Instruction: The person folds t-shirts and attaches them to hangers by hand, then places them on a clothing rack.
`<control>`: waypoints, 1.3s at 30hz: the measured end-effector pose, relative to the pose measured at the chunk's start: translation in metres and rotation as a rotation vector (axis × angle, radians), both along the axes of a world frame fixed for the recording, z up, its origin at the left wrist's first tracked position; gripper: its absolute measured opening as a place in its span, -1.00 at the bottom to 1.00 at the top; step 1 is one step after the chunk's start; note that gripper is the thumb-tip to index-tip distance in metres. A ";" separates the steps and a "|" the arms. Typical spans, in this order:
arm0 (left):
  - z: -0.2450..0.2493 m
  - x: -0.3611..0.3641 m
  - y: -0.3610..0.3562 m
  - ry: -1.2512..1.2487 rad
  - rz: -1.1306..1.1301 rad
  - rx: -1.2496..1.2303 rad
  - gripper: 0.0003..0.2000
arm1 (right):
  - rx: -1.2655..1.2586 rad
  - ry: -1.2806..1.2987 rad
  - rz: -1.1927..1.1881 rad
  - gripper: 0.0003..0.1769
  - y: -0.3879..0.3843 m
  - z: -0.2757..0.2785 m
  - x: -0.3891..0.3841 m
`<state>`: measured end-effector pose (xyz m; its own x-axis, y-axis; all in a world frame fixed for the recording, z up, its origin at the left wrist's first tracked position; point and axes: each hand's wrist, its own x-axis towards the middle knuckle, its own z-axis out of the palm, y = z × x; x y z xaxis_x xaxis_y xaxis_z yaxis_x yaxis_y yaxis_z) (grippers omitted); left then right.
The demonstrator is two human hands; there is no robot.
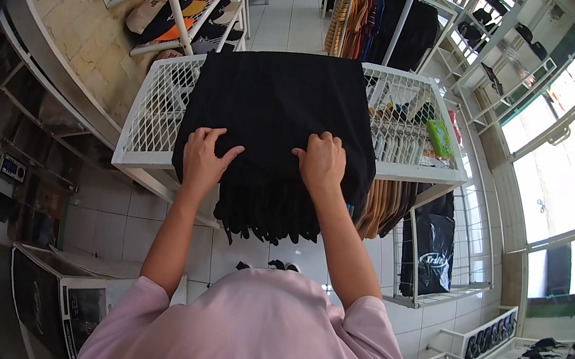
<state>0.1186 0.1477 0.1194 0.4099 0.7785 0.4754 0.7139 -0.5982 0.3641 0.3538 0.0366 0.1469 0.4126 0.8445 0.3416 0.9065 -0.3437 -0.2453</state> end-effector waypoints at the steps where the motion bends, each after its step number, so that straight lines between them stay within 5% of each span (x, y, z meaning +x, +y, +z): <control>1: 0.001 -0.002 0.004 0.020 0.002 -0.013 -0.38 | -0.033 -0.017 -0.013 -0.57 0.001 0.005 0.004; 5: -0.002 -0.008 0.021 0.041 -0.045 -0.040 -0.24 | -0.070 -0.022 -0.030 -0.16 0.006 0.005 0.029; 6: -0.002 -0.010 0.024 0.048 -0.050 -0.040 -0.21 | -0.176 0.077 -0.006 0.13 0.010 0.004 0.041; 12: -0.014 -0.011 0.035 0.162 0.009 -0.022 -0.10 | -0.062 0.051 0.071 0.28 0.014 -0.026 0.068; 17: -0.018 -0.034 0.025 0.085 -0.133 -0.031 -0.19 | 0.109 -0.011 0.185 -0.06 -0.037 -0.034 0.046; 20: -0.021 -0.068 0.005 0.023 -0.225 0.081 -0.41 | 0.211 -0.072 0.237 -0.30 -0.074 -0.053 0.057; 25: -0.050 -0.078 0.002 -0.177 -0.159 0.207 -0.77 | 0.335 0.000 0.311 -0.48 -0.082 -0.052 0.070; 31: -0.027 -0.072 -0.015 -0.269 -0.117 0.224 -0.88 | 0.352 0.050 0.237 -0.90 -0.096 -0.024 0.055; 35: -0.015 -0.088 -0.051 -0.270 -0.132 0.093 -0.85 | 0.234 0.175 0.208 -0.90 -0.124 -0.021 0.040; 39: 0.006 -0.099 -0.072 -0.198 -0.158 -0.041 -0.81 | -0.015 0.325 0.182 -0.69 -0.144 -0.008 0.030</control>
